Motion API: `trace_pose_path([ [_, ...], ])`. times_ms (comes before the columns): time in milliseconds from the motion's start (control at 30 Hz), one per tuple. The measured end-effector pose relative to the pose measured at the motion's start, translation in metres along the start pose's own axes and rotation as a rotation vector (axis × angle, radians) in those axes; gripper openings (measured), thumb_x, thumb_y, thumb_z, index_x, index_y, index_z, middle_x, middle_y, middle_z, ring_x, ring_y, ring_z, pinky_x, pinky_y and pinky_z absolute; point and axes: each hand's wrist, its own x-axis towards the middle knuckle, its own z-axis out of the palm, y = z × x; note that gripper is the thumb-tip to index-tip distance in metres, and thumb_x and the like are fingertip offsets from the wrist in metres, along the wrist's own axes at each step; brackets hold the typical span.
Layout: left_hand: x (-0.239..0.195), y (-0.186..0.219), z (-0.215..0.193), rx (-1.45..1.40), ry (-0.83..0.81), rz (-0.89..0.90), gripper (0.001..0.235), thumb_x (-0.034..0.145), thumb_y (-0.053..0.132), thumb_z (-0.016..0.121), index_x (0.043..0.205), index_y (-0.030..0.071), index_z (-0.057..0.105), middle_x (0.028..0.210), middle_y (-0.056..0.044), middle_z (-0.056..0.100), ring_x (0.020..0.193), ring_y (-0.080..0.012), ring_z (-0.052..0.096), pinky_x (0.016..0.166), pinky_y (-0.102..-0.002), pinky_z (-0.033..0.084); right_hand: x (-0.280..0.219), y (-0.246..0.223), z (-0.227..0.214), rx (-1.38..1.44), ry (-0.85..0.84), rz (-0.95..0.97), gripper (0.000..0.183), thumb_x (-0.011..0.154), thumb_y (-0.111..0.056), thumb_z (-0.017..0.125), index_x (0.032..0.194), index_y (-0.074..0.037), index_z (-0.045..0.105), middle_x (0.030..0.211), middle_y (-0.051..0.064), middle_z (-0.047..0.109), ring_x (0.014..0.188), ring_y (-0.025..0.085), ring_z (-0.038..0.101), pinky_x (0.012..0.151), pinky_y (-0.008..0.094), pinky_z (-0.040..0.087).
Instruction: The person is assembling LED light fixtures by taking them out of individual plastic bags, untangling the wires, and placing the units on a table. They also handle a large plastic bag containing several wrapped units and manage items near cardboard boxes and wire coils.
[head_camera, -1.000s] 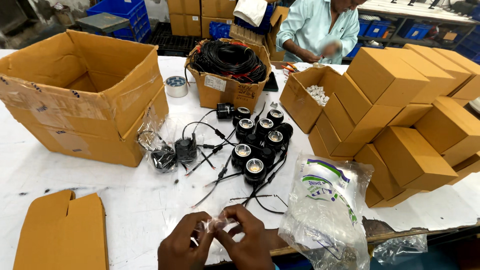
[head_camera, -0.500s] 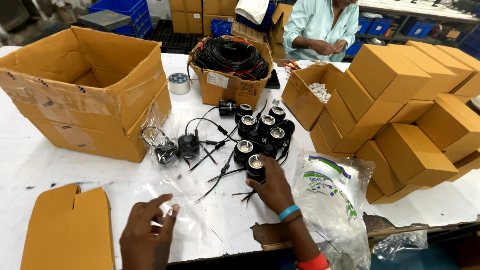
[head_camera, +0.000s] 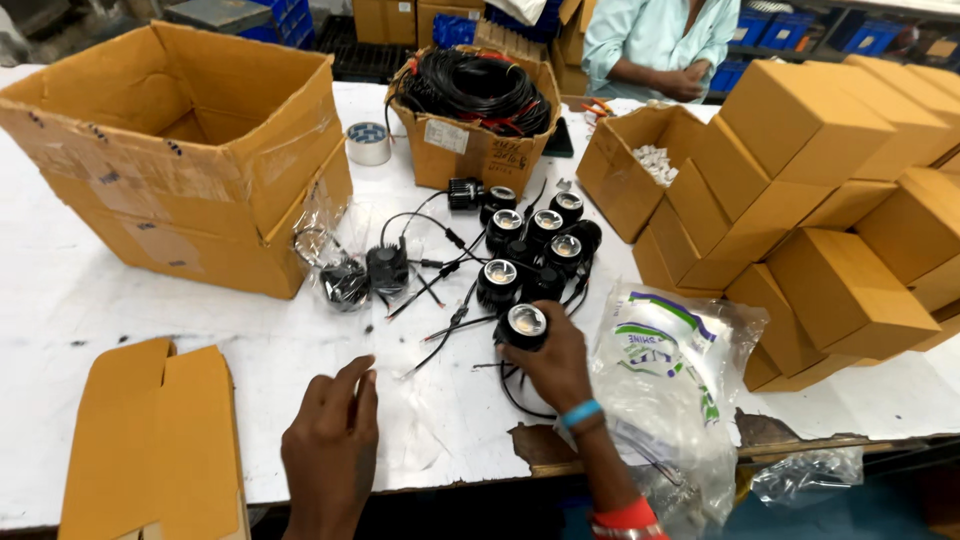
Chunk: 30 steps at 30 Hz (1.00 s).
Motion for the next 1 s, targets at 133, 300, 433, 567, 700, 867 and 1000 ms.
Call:
trace_pose_path([
  [133,0.007,-0.007,0.013,-0.089,0.034,0.143,0.018,0.092,0.013,0.069,0.109,0.009,0.074,0.083,-0.010,0.066,0.062,-0.0213,0.067,0.057,-0.036,0.054,-0.034,-0.029,-0.031,0.722,-0.042,-0.061,0.075,0.067,-0.004,0.088,0.131,0.001,0.048,0.122,0.019,0.066,0.114,0.030,0.069,0.099,0.044,0.059],
  [300,0.018,0.009,0.028,-0.249,-0.001,0.156,0.015,0.090,0.016,0.074,0.100,0.005,0.073,0.075,-0.009,0.064,0.056,-0.0185,0.061,0.052,-0.034,0.051,-0.075,-0.056,-0.060,1.351,-0.347,-0.045,0.083,0.071,-0.020,0.085,0.138,0.006,0.044,0.128,0.028,0.066,0.111,0.041,0.071,0.095,0.051,0.056],
  [433,0.015,0.028,0.031,-0.360,-0.096,0.040,0.017,0.088,0.020,0.078,0.093,0.005,0.075,0.056,-0.005,0.054,0.048,-0.0160,0.051,0.047,-0.033,0.042,-0.087,-0.057,-0.048,1.249,-0.467,-0.048,0.087,0.072,-0.025,0.085,0.142,0.010,0.047,0.128,0.031,0.065,0.117,0.036,0.069,0.107,0.047,0.054],
  [567,0.011,0.039,0.027,-0.587,-0.213,-0.106,0.020,0.087,0.024,0.079,0.093,0.005,0.076,0.048,0.001,0.050,0.043,-0.0070,0.050,0.043,-0.027,0.043,-0.095,-0.060,-0.038,1.047,-0.561,0.003,0.081,0.074,-0.009,0.078,0.147,0.006,0.047,0.131,0.024,0.063,0.118,0.028,0.067,0.103,0.040,0.055],
  [700,0.010,0.034,0.022,-0.881,-0.422,-0.370,0.024,0.085,0.025,0.078,0.094,0.003,0.076,0.048,0.003,0.050,0.037,-0.0065,0.046,0.035,-0.027,0.035,-0.097,-0.063,-0.035,0.976,-0.585,0.038,0.081,0.073,0.006,0.069,0.150,0.005,0.046,0.133,0.016,0.061,0.115,0.021,0.065,0.093,0.034,0.056],
  [867,0.000,0.020,0.039,-0.863,-0.352,-0.216,0.024,0.089,0.025,0.079,0.095,0.002,0.079,0.052,0.006,0.043,0.044,-0.0021,0.036,0.039,-0.022,0.027,-0.089,-0.066,-0.033,0.701,-0.617,0.070,0.067,0.083,-0.004,0.072,0.142,-0.011,0.040,0.129,0.016,0.063,0.103,0.019,0.070,0.075,0.032,0.067],
  [1000,-0.005,0.018,0.049,-0.935,-0.255,-0.171,0.021,0.093,0.022,0.077,0.097,0.001,0.078,0.057,0.009,0.042,0.048,0.0001,0.035,0.041,-0.020,0.026,-0.083,-0.086,-0.036,0.527,-0.460,0.129,0.056,0.078,-0.013,0.080,0.121,-0.007,0.045,0.115,0.016,0.069,0.081,0.015,0.072,0.047,0.032,0.064],
])
